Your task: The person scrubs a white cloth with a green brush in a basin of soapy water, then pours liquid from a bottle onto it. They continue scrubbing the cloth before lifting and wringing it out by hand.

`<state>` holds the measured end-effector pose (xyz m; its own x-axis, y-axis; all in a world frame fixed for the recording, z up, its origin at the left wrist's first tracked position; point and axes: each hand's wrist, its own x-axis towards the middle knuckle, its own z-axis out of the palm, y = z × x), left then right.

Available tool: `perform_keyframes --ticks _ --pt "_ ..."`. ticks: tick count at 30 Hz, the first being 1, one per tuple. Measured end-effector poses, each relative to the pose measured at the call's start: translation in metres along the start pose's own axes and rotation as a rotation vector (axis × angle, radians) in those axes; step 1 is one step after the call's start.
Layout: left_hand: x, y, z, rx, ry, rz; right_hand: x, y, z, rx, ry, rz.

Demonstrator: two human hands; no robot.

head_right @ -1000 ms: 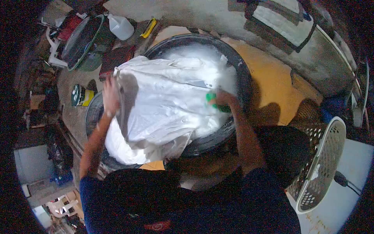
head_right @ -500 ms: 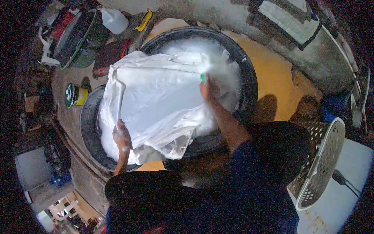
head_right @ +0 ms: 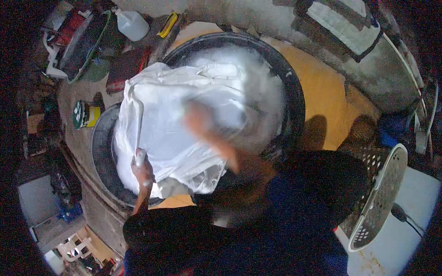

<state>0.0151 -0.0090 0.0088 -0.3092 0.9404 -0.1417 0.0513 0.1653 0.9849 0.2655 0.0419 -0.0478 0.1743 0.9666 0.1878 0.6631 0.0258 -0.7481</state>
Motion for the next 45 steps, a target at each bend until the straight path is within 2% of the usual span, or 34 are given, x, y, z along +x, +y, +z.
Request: perform_keyframes --ticks 1,2,3,4,5,7,8,10,11,12,13,14,16,17,18,19,21,22,23,24,25,27,28,30,32,33,34,36,37,38,40,42,44,45 --pt "-0.005 0.0 -0.004 0.018 -0.042 -0.03 -0.016 -0.056 0.028 0.125 0.074 -0.216" --pt "-0.014 0.002 -0.012 0.045 -0.079 -0.07 -0.025 -0.104 0.021 0.102 -0.12 -0.26" --pt "-0.016 0.007 -0.015 0.066 -0.118 -0.102 -0.023 -0.107 0.011 0.103 -0.108 -0.232" --pt "-0.02 0.04 0.016 0.145 -0.02 -0.16 -0.021 -0.109 0.001 0.104 -0.096 -0.205" --pt "-0.019 0.036 0.014 0.142 -0.019 -0.149 -0.011 -0.074 -0.001 0.081 -0.012 -0.157" --pt "-0.016 0.025 0.008 0.128 -0.014 -0.122 0.016 0.054 -0.006 -0.015 0.271 0.065" --pt "-0.015 0.017 0.005 0.067 -0.006 -0.108 0.023 0.105 0.0 -0.055 0.318 0.162" --pt "-0.013 0.004 0.004 -0.061 0.005 -0.077 0.026 0.13 0.03 -0.11 0.32 0.197" --pt "-0.012 0.006 0.006 -0.016 0.003 -0.067 0.022 0.092 0.046 -0.112 0.305 0.135" --pt "-0.011 0.009 0.008 0.027 0.005 -0.059 0.013 0.013 0.057 -0.029 0.198 -0.034" --pt "-0.014 0.009 0.005 0.082 0.008 -0.065 0.002 -0.027 0.05 0.057 0.096 -0.106" --pt "-0.015 0.005 0.0 -0.149 -0.034 -0.14 -0.009 -0.068 0.042 0.149 -0.012 -0.168" --pt "-0.014 0.004 0.0 -0.115 -0.059 -0.065 -0.01 -0.093 0.023 0.328 -0.171 -0.134" --pt "-0.014 0.003 -0.001 -0.102 -0.067 -0.026 0.008 -0.046 0.013 0.123 -0.128 -0.119" --pt "-0.014 0.002 0.0 -0.056 -0.038 -0.039 0.016 0.02 0.027 0.069 0.221 0.019" --pt "-0.014 0.001 -0.002 -0.005 -0.012 -0.054 0.028 0.063 -0.004 0.02 0.328 0.148" --pt "-0.012 0.001 -0.001 0.095 0.033 -0.075 0.028 0.078 0.016 -0.038 0.255 0.174" --pt "-0.015 0.006 0.006 -0.012 0.016 -0.072 0.021 0.09 0.028 -0.073 0.223 0.194" --pt "-0.012 0.007 0.011 0.012 0.01 -0.037 0.022 0.098 0.03 -0.11 0.194 0.206" --pt "-0.012 0.007 0.013 0.038 0.009 -0.006 0.01 0.031 0.047 -0.103 0.359 -0.131" --pt "-0.017 0.009 0.011 0.076 0.008 0.012 -0.002 -0.074 -0.002 -0.024 -0.148 -0.001" --pt "-0.018 0.015 0.006 0.034 0.015 -0.165 -0.035 -0.129 0.026 0.227 -0.242 -0.234" --pt "-0.019 0.017 0.002 0.018 0.018 -0.256 -0.04 -0.095 0.071 0.331 -0.1 -0.14" --pt "-0.015 0.016 0.003 0.006 0.006 -0.225 -0.012 0.0 0.003 0.087 0.189 -0.009" --pt "-0.017 0.012 0.005 0.014 0.008 -0.145 0.0 0.073 -0.025 0.024 0.225 0.152" --pt "-0.018 0.009 0.006 0.032 0.005 -0.075 -0.002 0.085 -0.024 0.014 0.215 0.184" --pt "-0.016 0.007 0.008 0.045 0.004 0.001 -0.005 0.072 -0.018 0.01 0.219 0.162" --pt "-0.011 0.002 0.012 -0.034 0.013 0.005 -0.024 -0.028 0.008 0.054 0.133 -0.018" --pt "-0.014 0.001 0.008 -0.06 0.019 -0.006 -0.038 -0.071 0.019 0.121 0.075 -0.097" --pt "-0.018 0.009 0.005 0.002 0.007 -0.105 -0.047 -0.093 0.03 0.152 0.003 -0.125" --pt "-0.023 0.025 0.011 0.097 0.006 -0.088 -0.046 -0.072 0.027 0.164 0.031 -0.114" --pt "-0.021 0.017 0.008 0.079 -0.007 -0.103 -0.026 0.002 -0.016 0.052 0.211 0.022" --pt "-0.018 0.007 0.004 0.045 0.02 -0.048 -0.012 0.067 -0.039 0.019 0.209 0.167" --pt "-0.015 0.001 0.005 0.018 0.034 -0.015 -0.012 0.067 -0.036 0.019 0.186 0.176"
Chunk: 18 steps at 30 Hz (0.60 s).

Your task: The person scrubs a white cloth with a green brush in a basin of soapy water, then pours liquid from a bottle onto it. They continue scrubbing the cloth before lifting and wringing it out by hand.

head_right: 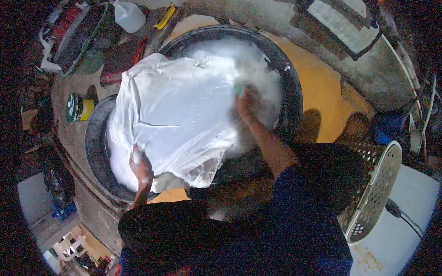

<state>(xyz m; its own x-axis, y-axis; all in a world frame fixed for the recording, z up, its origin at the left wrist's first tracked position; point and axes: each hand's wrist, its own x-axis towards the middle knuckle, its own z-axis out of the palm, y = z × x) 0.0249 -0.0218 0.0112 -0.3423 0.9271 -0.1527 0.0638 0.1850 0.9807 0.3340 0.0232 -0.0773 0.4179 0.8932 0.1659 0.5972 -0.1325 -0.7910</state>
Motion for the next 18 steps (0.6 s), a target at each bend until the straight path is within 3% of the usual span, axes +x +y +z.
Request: perform_keyframes --ticks 1,3,5,9,14,16,18 --pt "0.003 -0.013 0.003 -0.008 0.029 0.154 -0.007 -0.017 0.011 0.006 -0.021 -0.03" --pt "0.0 0.002 0.007 -0.068 -0.003 0.008 -0.046 -0.095 0.05 0.031 -0.182 -0.189" --pt "-0.008 0.017 0.007 -0.065 -0.031 -0.077 -0.07 -0.125 0.074 0.124 -0.26 -0.259" --pt "-0.008 0.019 0.004 0.017 -0.064 -0.076 -0.02 -0.063 0.006 0.036 -0.003 -0.141" --pt "0.005 -0.009 -0.01 0.231 -0.05 0.104 0.011 -0.024 0.006 0.039 -0.16 0.073" --pt "0.001 -0.006 -0.007 0.208 -0.035 0.105 -0.035 -0.112 0.09 -0.061 -0.335 -0.133" --pt "-0.008 0.012 0.002 0.083 -0.022 -0.021 -0.044 -0.099 0.107 0.041 -0.2 -0.217"
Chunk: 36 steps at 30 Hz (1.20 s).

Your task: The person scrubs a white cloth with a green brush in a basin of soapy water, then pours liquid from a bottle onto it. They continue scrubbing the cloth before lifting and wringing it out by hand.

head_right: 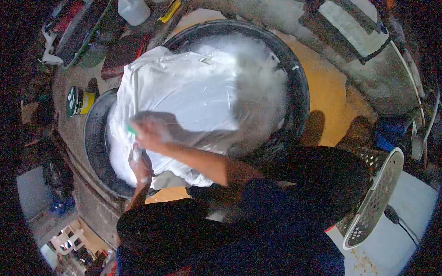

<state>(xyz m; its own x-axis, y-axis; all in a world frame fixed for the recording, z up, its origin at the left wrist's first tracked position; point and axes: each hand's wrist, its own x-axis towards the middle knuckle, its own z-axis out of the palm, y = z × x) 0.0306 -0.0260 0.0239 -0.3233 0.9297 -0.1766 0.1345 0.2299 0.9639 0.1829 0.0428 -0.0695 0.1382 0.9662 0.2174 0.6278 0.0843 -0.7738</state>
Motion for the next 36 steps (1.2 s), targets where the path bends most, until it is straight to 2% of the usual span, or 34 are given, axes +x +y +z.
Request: perform_keyframes --ticks 1,2,3,4,5,6,8,9,10,12,14,15,17,18,20,21,22,25,27,28,32,33,34,36 --pt "-0.002 0.009 0.001 -0.089 0.001 -0.091 -0.001 0.005 0.01 0.04 0.075 -0.045" --pt "0.001 0.006 0.0 -0.086 -0.007 -0.079 0.008 0.014 0.018 0.074 0.156 -0.102" --pt "0.004 0.002 -0.001 -0.088 -0.014 -0.067 0.03 0.049 -0.05 -0.026 0.158 -0.003" --pt "0.003 -0.001 -0.004 -0.081 -0.022 -0.064 0.034 0.134 -0.051 -0.131 0.16 0.099" --pt "0.002 0.001 0.003 -0.043 0.011 0.028 0.038 0.218 -0.053 -0.237 0.151 0.202" --pt "0.001 0.004 0.003 0.008 0.019 0.014 0.041 0.203 -0.049 -0.213 0.22 0.124" --pt "0.0 0.009 0.004 0.113 0.022 -0.015 0.044 0.112 -0.041 -0.173 0.359 -0.024" --pt "0.002 0.005 0.004 0.047 -0.006 -0.003 0.043 0.029 -0.053 -0.025 0.142 -0.06" --pt "0.003 -0.002 -0.001 -0.013 -0.033 -0.001 0.034 -0.039 -0.055 -0.035 -0.092 -0.094" --pt "0.001 -0.001 -0.002 -0.034 -0.037 -0.001 0.021 -0.077 -0.038 0.131 -0.282 -0.098" --pt "-0.001 0.008 0.003 0.036 0.003 -0.007 0.03 -0.03 -0.048 0.049 -0.048 -0.161" --pt "0.007 -0.02 -0.017 0.242 -0.076 0.074 0.042 0.019 -0.057 -0.022 0.052 0.119" --pt "0.002 -0.013 -0.007 0.012 -0.005 -0.03 0.057 0.145 -0.06 -0.086 0.006 0.241" --pt "0.003 -0.009 -0.003 -0.108 0.031 -0.074 0.071 0.161 -0.086 -0.119 -0.02 0.301" --pt "0.01 -0.02 -0.01 -0.036 0.0 -0.022 0.056 0.149 -0.058 0.012 0.323 0.023" --pt "0.011 -0.02 -0.012 0.047 -0.029 0.007 0.049 0.072 -0.049 -0.247 0.151 0.1" --pt "0.007 -0.018 -0.012 0.06 -0.039 0.002 0.034 0.009 -0.045 -0.181 0.013 -0.05" --pt "0.003 -0.007 -0.006 -0.059 -0.045 -0.04 0.028 0.016 -0.051 -0.174 0.046 -0.011" --pt "0.001 0.002 0.001 -0.011 0.013 -0.049 0.017 0.034 -0.056 -0.176 0.064 0.02" --pt "-0.001 0.004 0.003 0.011 0.048 -0.056 0.022 0.109 -0.059 -0.258 0.108 0.176" --pt "0.002 -0.005 0.004 -0.081 0.018 0.008 0.017 0.155 -0.063 -0.003 0.458 0.075" --pt "0.002 -0.004 0.003 -0.052 0.009 0.018 0.015 0.077 -0.062 -0.221 0.052 0.256" --pt "0.001 -0.003 0.001 -0.021 0.001 0.025 0.002 0.001 -0.069 -0.098 -0.093 0.076" --pt "-0.001 0.0 -0.002 -0.109 -0.023 -0.049 -0.007 -0.022 -0.078 -0.058 -0.134 0.011"
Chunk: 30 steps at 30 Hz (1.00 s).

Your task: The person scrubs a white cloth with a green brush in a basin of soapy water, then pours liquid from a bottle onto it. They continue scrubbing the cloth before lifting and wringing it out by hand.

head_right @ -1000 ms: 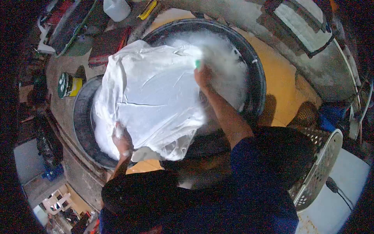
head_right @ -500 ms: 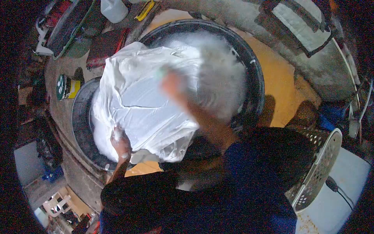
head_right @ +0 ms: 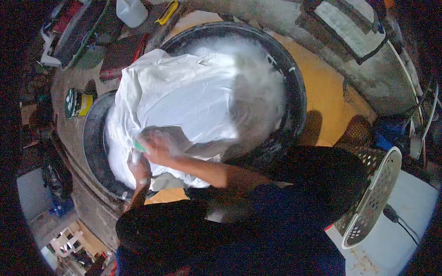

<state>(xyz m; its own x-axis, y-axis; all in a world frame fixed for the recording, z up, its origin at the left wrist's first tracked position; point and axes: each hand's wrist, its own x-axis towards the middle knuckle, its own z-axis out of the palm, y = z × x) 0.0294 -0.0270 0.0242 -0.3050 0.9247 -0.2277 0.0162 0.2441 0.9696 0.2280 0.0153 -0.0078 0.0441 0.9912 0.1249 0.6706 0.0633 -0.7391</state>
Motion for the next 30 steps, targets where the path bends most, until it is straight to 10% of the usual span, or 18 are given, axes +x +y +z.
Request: perform_keyframes --ticks 8,10,14,16,18,20,23,28,30 --pt "0.004 -0.01 0.002 0.114 0.06 0.066 -0.005 0.195 0.037 0.06 0.384 0.195" --pt "0.007 -0.01 -0.001 0.073 0.035 0.019 -0.007 0.018 0.012 -0.146 0.086 0.043" --pt "-0.001 0.002 -0.001 0.109 0.026 -0.067 -0.012 -0.016 -0.001 0.042 -0.056 0.055" --pt "-0.005 0.004 0.001 0.158 0.043 -0.037 0.007 0.12 0.018 0.22 0.663 -0.01" --pt "-0.004 0.007 0.007 0.137 0.067 -0.007 0.007 0.221 -0.014 0.151 -0.027 0.384" --pt "0.001 0.0 0.003 0.183 0.053 0.022 0.007 0.15 0.005 0.093 0.374 0.327" --pt "0.002 -0.01 -0.007 0.096 0.041 -0.042 0.001 -0.033 0.021 0.218 0.012 -0.198" --pt "-0.002 0.001 0.0 0.133 0.054 -0.026 0.02 0.111 0.004 0.079 0.349 0.081" --pt "0.002 -0.002 0.001 0.205 0.062 0.013 0.032 0.188 -0.014 -0.092 0.123 0.339"
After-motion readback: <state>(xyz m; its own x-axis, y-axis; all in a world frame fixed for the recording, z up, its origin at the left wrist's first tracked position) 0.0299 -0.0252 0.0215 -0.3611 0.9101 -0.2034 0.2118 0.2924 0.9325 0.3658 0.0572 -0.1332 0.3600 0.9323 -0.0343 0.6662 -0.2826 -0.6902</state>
